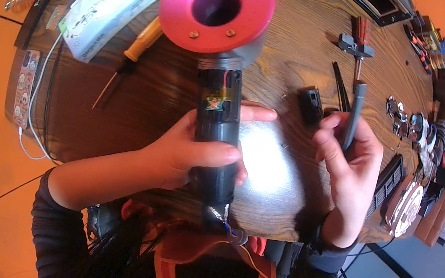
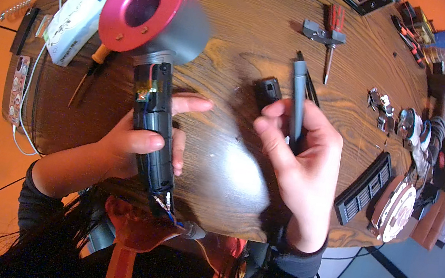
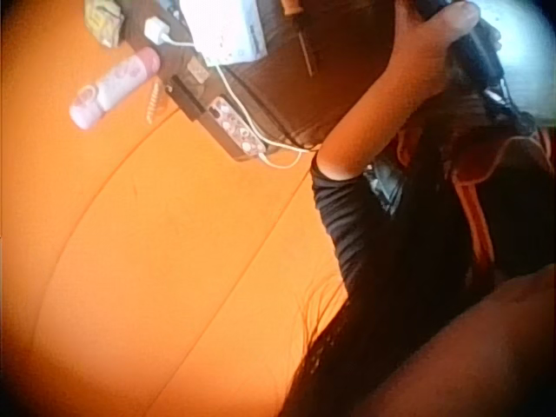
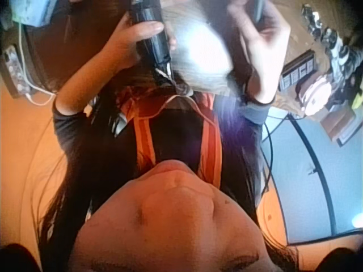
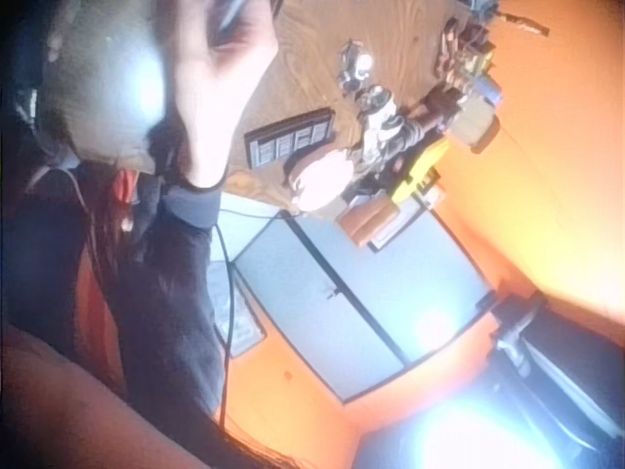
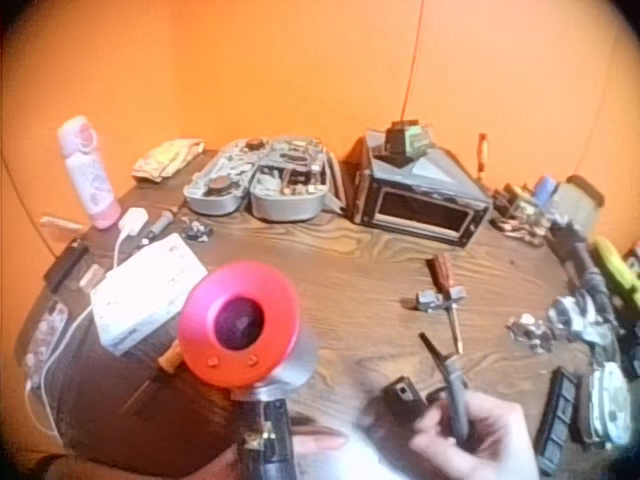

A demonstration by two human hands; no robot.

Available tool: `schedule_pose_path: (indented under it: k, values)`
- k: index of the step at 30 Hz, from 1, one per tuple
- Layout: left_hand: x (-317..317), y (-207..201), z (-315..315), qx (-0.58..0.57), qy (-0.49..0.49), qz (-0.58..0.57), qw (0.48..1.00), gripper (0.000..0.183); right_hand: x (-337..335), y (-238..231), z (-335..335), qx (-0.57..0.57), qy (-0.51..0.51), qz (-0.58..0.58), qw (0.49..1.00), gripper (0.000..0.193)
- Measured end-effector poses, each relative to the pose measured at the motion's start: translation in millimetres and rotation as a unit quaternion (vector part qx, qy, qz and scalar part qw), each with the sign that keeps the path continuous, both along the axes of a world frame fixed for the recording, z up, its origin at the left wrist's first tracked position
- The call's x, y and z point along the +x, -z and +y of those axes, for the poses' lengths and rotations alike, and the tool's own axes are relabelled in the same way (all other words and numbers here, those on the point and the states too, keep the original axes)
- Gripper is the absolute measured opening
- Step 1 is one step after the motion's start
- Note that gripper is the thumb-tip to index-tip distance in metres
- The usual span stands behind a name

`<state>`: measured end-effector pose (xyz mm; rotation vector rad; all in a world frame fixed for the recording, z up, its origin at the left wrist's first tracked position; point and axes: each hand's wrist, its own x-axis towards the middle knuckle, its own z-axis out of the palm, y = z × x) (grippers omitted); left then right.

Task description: The person disassembles a hairdryer, removes the casing, and manipulates internal components and wires using screwdrivers and pliers. They reassemble the casing and continue adjusting internal parts throughout the clip.

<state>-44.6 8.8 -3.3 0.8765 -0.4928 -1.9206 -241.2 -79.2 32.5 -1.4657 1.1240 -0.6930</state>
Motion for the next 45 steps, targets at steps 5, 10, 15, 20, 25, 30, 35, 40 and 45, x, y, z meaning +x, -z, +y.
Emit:
schedule_pose_path:
  k: [5, 10, 15, 20, 25, 30, 35, 40, 45]
  values:
    - [-0.5, -1.2, 0.0, 0.008, 0.001, -0.013, 1.000, 0.091, -13.5, -5.8, -6.8, -0.048, -0.202, 0.184, 0.961, 0.020]
    - [-0.7, -1.7, 0.3, 0.008, 0.001, -0.016, 1.000, 0.092, -7.3, 1.5, -5.7, -0.075, -0.215, 0.262, 0.938, 0.026]
    - [-1.6, 0.5, 0.4, 0.002, -0.008, -0.016, 1.000, 0.092, -3.1, 0.7, -4.4, -0.073, -0.236, 0.271, 0.930, 0.028]
    - [-0.1, -0.1, 1.5, 0.007, -0.002, -0.014, 1.000, 0.090, 3.7, 6.8, 4.3, -0.077, -0.248, 0.259, 0.930, 0.025]
    - [-0.8, -0.4, 0.7, -0.004, -0.001, -0.029, 1.000, 0.085, 6.6, 12.7, 7.6, -0.116, -0.230, 0.235, 0.937, 0.026]
    - [-1.0, 0.5, 3.0, -0.004, -0.021, -0.015, 1.000, 0.069, 4.4, 8.2, 3.1, -0.077, -0.227, 0.234, 0.942, 0.025]
    - [-3.7, 5.3, 4.5, -0.018, -0.070, 0.040, 0.997, 0.035, 6.6, 10.0, 3.2, -0.062, -0.214, 0.221, 0.950, 0.021]
    - [-3.4, 6.5, 4.3, -0.013, -0.061, 0.001, 0.998, 0.040, 11.5, 21.4, 7.1, -0.152, -0.228, 0.190, 0.943, 0.014]
    - [-3.9, 5.3, 2.6, -0.015, -0.070, -0.008, 0.997, 0.033, 10.7, 17.6, 9.3, -0.115, -0.185, 0.200, 0.955, 0.012]
